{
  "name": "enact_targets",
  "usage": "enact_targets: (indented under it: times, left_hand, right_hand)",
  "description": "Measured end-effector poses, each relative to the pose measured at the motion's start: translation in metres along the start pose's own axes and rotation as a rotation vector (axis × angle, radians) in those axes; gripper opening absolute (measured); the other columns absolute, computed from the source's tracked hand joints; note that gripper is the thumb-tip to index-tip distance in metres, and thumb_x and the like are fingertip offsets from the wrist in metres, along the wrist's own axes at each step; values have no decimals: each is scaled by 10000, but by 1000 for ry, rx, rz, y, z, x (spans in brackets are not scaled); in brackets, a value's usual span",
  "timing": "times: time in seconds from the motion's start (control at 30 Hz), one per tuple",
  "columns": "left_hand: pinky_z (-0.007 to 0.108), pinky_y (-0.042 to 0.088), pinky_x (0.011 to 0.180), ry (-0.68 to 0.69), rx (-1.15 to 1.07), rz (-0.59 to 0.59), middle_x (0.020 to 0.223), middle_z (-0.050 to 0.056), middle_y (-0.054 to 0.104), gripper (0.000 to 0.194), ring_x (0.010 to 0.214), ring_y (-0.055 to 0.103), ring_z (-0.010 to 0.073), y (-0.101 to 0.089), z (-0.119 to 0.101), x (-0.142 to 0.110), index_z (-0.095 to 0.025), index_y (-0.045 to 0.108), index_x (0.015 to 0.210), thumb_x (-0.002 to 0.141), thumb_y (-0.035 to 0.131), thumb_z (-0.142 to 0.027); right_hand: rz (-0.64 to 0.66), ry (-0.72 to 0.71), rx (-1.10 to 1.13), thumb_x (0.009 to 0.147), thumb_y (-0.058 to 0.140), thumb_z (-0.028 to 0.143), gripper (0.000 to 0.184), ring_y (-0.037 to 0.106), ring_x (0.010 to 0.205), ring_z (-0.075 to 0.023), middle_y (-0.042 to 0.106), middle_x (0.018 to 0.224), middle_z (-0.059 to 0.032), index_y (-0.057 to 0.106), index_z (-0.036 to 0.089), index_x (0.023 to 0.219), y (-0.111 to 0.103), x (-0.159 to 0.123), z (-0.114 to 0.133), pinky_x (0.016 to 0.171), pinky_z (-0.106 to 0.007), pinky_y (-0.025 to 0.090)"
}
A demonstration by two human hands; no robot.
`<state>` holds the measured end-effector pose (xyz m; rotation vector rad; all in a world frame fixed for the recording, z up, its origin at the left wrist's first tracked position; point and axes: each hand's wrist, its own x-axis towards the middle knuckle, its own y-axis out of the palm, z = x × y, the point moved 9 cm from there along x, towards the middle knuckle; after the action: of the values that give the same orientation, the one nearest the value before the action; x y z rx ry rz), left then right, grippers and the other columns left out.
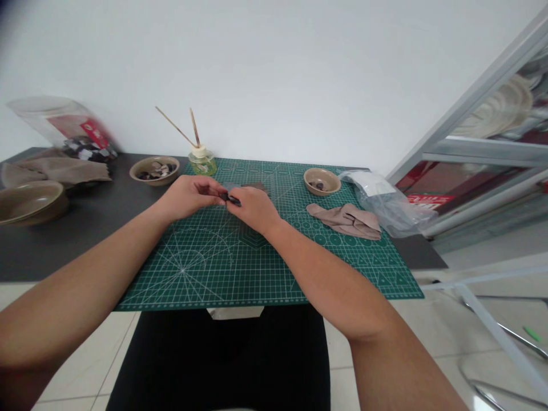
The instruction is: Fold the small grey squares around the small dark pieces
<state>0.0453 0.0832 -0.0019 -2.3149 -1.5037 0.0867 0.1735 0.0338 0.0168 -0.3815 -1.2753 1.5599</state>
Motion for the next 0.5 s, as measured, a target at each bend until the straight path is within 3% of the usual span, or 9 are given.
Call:
enact_targets:
  times: [0.3,0.5]
  left_hand:
    - [359,578,756,44,-15,-10,700,12,728,291,689,702,178,0,-5,-1,-167,728,861,620,856,-266]
    - [321,566,708,64,-95,21,663,-23,681,299,639,670,143,5,-7,-1,-183,649,841,617,843,-219]
  right_hand:
    - [-24,12,21,972,578,294,214,594,820,-179,697,830,-29,698,200,822,-1,0,-4,710,-277,338]
    - [-47,9,41,983,564,279,186,626,900,-202,730,940,-67,714,190,919,-1,1,-6,774,-287,391]
